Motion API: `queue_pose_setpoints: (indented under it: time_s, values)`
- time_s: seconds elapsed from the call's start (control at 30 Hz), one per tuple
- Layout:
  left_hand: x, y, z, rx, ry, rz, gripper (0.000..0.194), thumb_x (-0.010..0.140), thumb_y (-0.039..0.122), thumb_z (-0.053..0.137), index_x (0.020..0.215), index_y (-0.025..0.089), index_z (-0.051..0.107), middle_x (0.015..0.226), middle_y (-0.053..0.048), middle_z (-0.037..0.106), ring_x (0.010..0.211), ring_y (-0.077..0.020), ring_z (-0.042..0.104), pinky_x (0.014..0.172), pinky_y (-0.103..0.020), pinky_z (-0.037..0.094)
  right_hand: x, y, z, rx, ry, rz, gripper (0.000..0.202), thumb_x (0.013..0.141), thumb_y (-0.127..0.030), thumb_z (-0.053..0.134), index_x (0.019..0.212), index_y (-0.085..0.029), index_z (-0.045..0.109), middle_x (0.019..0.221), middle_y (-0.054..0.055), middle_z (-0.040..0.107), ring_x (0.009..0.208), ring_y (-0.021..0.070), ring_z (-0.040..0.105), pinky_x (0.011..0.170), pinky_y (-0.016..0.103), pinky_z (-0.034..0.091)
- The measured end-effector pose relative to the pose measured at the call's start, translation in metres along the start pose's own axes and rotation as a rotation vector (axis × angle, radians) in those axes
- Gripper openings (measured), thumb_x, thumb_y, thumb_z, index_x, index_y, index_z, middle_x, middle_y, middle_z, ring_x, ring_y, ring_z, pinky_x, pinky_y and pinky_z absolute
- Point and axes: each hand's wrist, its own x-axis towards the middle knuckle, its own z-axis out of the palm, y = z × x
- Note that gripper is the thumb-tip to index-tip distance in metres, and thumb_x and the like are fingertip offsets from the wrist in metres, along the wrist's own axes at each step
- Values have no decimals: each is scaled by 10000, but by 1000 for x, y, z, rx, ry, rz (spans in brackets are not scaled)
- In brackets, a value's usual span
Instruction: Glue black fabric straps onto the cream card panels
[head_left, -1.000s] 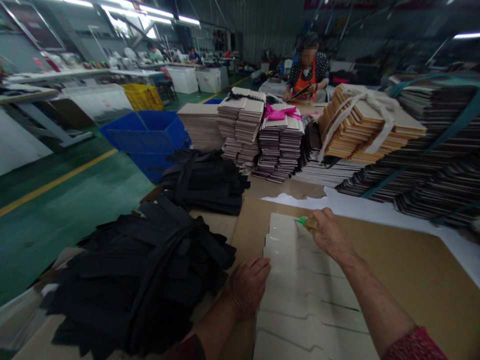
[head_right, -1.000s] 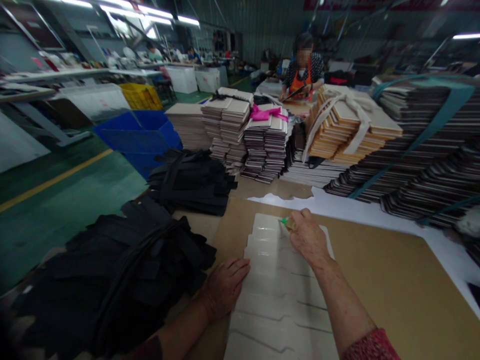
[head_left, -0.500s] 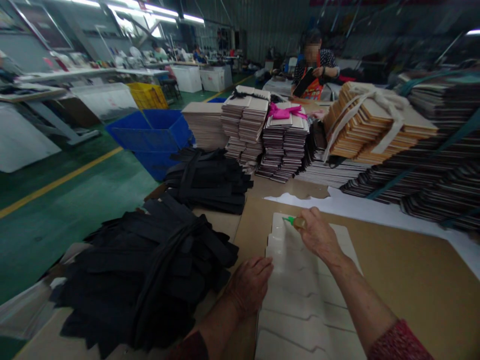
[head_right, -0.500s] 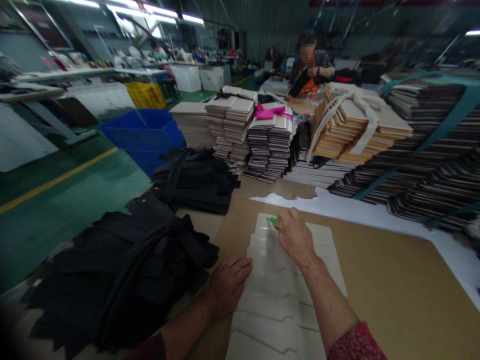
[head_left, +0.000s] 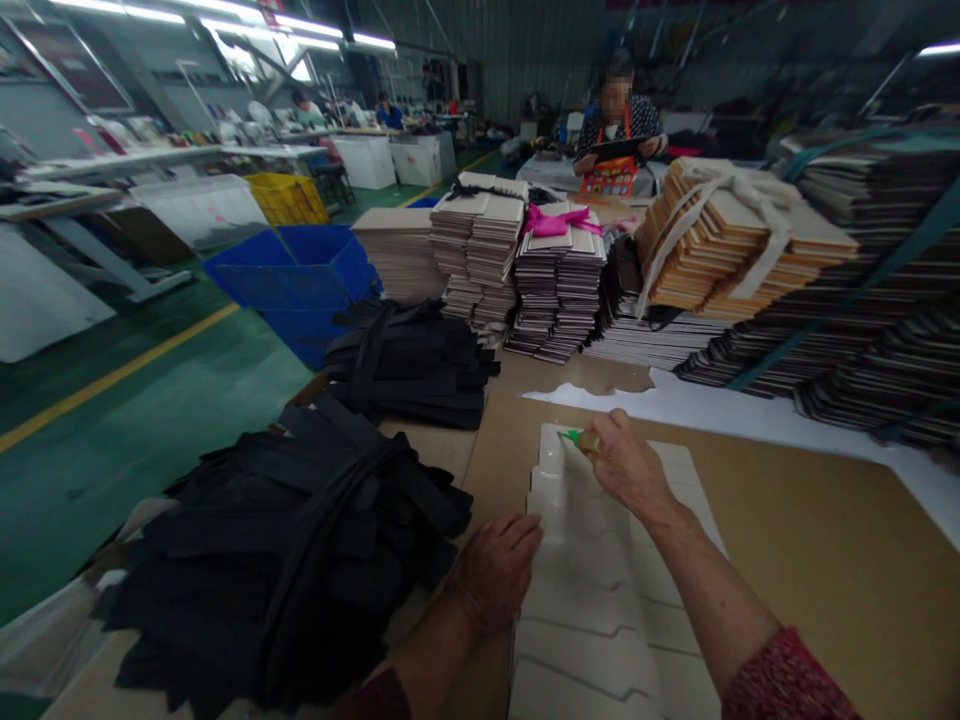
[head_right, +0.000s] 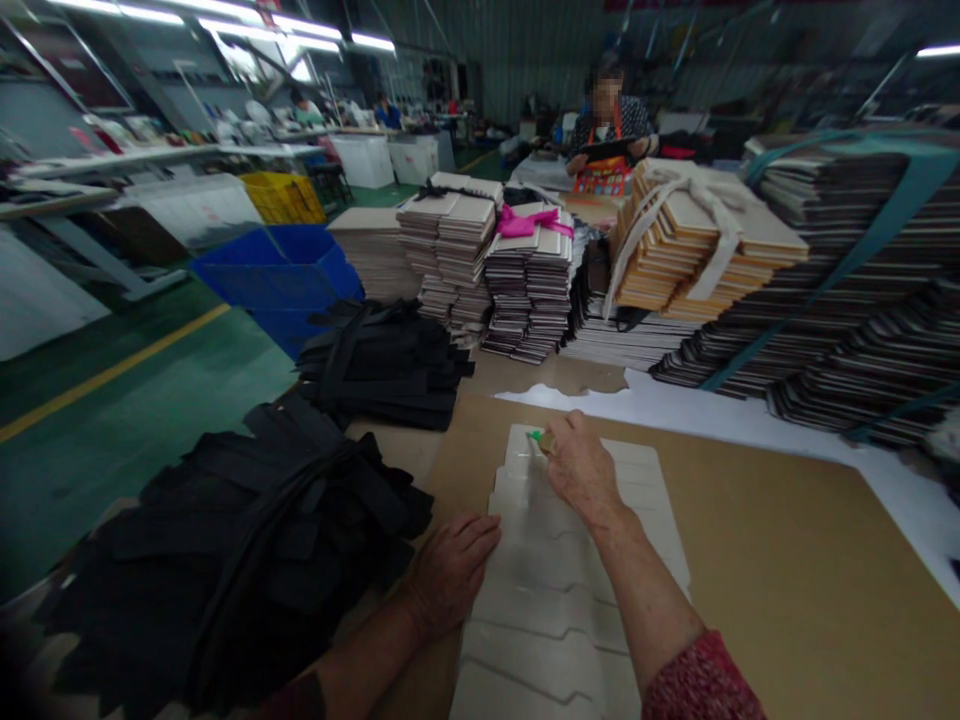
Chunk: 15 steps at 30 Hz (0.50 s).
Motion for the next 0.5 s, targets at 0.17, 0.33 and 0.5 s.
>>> queue_pose_setpoints:
  time_s: [0.17,0.33,0.5]
  values:
    - [0,0,0,9,2,4,465,842,100,514,1297,189,548,1391,-47,571,1222,-232,496,1034,-409,453,-12,44,-19,-12,13,58,97,852,-138,549,898,-223,563,952,31,497,822,180,527,640,281,336]
    - [0,0,0,21,5,5,468,842,92,509,1299,189,550,1387,-53,575,1224,-227,502,1038,-408,454,-9,32,-14,6,19,56,84,856,-150,537,881,-228,551,953,26,497,804,170,521,613,274,320]
    - [1,-2,1,28,4,0,465,828,68,503,1273,186,568,1374,-50,586,1220,-217,507,1030,-393,465,-1,2,-1,33,19,8,137,854,-135,522,944,-235,547,1014,30,517,868,173,529,634,266,330]
